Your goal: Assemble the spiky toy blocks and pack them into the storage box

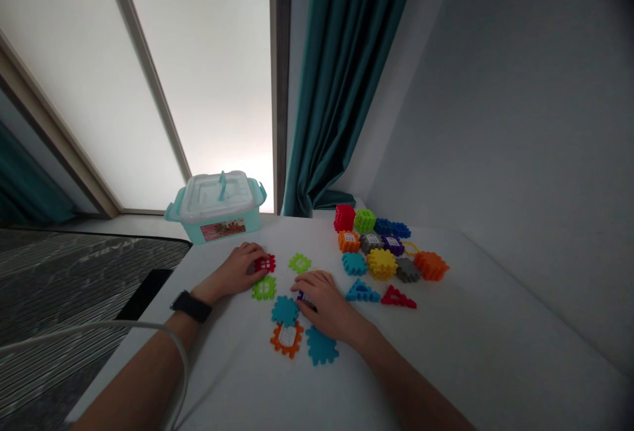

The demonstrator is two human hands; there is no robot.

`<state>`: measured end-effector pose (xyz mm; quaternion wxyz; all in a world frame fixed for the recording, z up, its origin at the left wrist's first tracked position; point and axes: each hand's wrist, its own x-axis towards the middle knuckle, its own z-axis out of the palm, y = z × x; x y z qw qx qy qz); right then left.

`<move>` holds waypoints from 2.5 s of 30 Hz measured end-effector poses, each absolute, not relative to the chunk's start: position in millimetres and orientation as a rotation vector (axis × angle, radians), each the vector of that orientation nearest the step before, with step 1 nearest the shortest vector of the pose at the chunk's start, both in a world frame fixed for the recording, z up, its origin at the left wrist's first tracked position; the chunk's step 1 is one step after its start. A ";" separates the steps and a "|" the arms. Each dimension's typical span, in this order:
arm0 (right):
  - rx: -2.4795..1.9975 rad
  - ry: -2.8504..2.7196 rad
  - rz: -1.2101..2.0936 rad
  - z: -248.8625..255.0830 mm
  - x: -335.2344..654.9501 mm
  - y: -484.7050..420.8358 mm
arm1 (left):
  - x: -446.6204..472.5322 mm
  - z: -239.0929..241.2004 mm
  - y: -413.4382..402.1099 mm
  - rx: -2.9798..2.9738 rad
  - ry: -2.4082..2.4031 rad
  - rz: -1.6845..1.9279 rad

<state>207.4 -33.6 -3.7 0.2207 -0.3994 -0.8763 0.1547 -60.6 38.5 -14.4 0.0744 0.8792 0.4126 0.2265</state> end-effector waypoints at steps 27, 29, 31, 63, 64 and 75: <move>-1.116 -2.197 0.369 -4.4 217.2 -34.1 | -18.1 6.4 2.9 2.679 1.016 0.873; -1.116 -2.202 0.378 -6.0 218.6 -32.9 | -13.1 7.0 -0.1 2.680 0.984 0.889; -1.106 -2.209 0.391 -7.7 219.1 -31.9 | -10.6 7.2 -1.2 2.674 0.958 0.902; -1.054 -2.070 0.285 -7.2 221.9 -28.2 | -13.2 -1.9 1.2 2.582 1.085 1.054; -1.054 -2.069 0.284 -7.3 221.9 -28.3 | -13.4 -1.8 1.3 2.583 1.081 1.060; -1.008 -2.072 0.272 -5.5 224.8 -30.0 | -7.1 11.8 -5.9 2.324 1.017 1.075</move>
